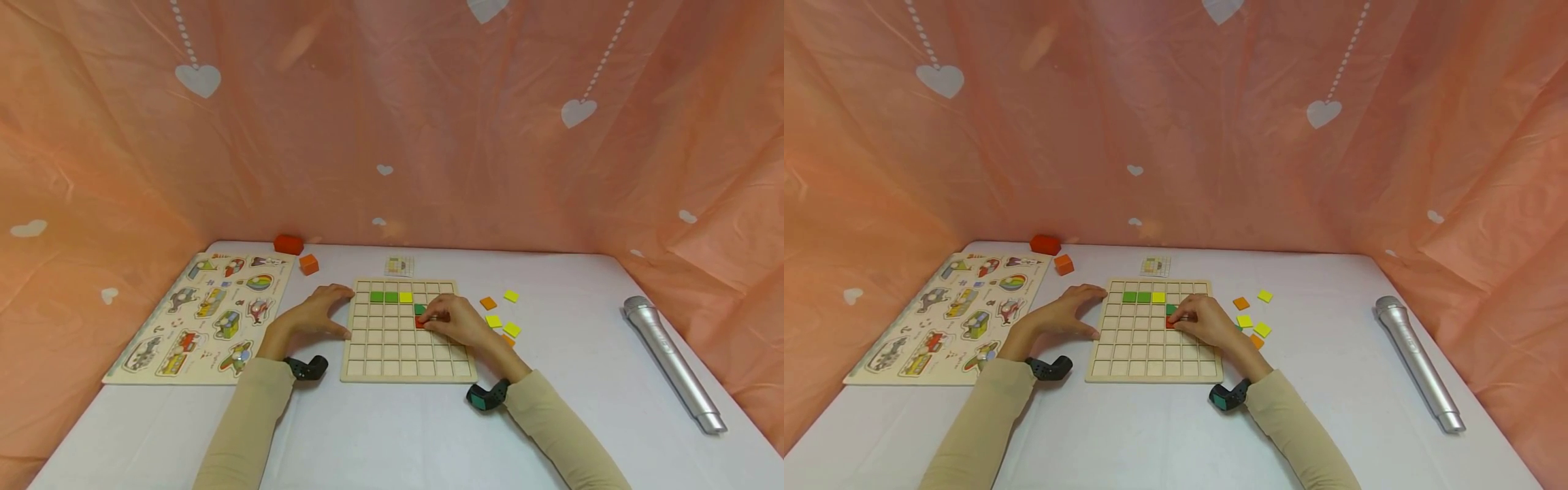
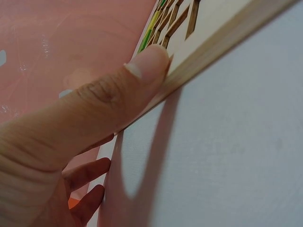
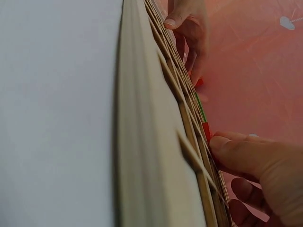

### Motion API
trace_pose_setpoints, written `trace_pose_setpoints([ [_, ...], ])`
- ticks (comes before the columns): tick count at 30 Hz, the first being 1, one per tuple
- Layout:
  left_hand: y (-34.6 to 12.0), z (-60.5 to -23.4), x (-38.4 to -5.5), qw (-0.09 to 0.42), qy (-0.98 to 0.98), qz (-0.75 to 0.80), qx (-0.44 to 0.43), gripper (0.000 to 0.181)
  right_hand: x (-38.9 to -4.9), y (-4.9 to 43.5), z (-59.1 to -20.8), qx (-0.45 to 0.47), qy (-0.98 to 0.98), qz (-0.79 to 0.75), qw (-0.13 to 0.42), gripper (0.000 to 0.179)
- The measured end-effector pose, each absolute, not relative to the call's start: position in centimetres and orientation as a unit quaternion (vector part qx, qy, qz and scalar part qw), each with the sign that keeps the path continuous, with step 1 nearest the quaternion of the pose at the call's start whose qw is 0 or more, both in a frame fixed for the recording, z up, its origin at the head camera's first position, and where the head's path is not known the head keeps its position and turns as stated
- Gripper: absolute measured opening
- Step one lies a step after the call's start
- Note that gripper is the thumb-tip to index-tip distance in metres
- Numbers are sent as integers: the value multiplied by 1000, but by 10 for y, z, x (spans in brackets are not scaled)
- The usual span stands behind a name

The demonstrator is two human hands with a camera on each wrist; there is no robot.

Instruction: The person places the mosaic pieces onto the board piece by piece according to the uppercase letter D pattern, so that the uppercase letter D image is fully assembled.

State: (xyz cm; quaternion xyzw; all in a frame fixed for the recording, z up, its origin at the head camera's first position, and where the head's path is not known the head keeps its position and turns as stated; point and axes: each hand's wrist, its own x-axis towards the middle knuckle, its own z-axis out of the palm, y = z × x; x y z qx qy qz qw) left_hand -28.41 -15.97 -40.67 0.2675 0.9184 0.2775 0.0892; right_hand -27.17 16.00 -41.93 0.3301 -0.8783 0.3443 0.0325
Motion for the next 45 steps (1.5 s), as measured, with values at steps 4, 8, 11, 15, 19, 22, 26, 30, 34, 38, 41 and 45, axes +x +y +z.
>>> trace_pose_setpoints([
  [4,-160,-407,-285,90,918,277,267,83,-274,162,-421,343,-877,335,36,10],
  [8,-160,-407,-285,87,919,274,271,82,-273,163,-421,358,-871,334,43,10],
  [11,-160,-407,-285,88,919,274,268,82,-272,163,-420,362,-870,333,43,11],
  [15,-160,-408,-286,93,922,271,260,83,-272,165,-414,347,-871,346,37,13],
  [19,-160,-409,-288,89,923,266,265,83,-272,175,-401,333,-861,379,65,17],
  [22,-160,-409,-288,86,922,265,269,83,-271,188,-392,335,-854,385,102,20],
  [26,-161,-408,-287,87,922,267,266,83,-266,206,-383,320,-862,374,121,21],
  [30,-161,-409,-287,88,922,267,267,83,-260,224,-378,297,-879,353,119,20],
  [34,-161,-409,-286,86,922,265,268,83,-254,241,-379,280,-889,347,108,19],
  [38,-161,-408,-285,83,922,265,271,83,-253,253,-383,262,-895,350,87,18],
  [41,-161,-408,-285,84,921,267,272,83,-253,260,-385,254,-900,348,69,17],
  [45,-161,-407,-285,81,918,272,276,82,-253,266,-388,244,-906,343,48,13],
])
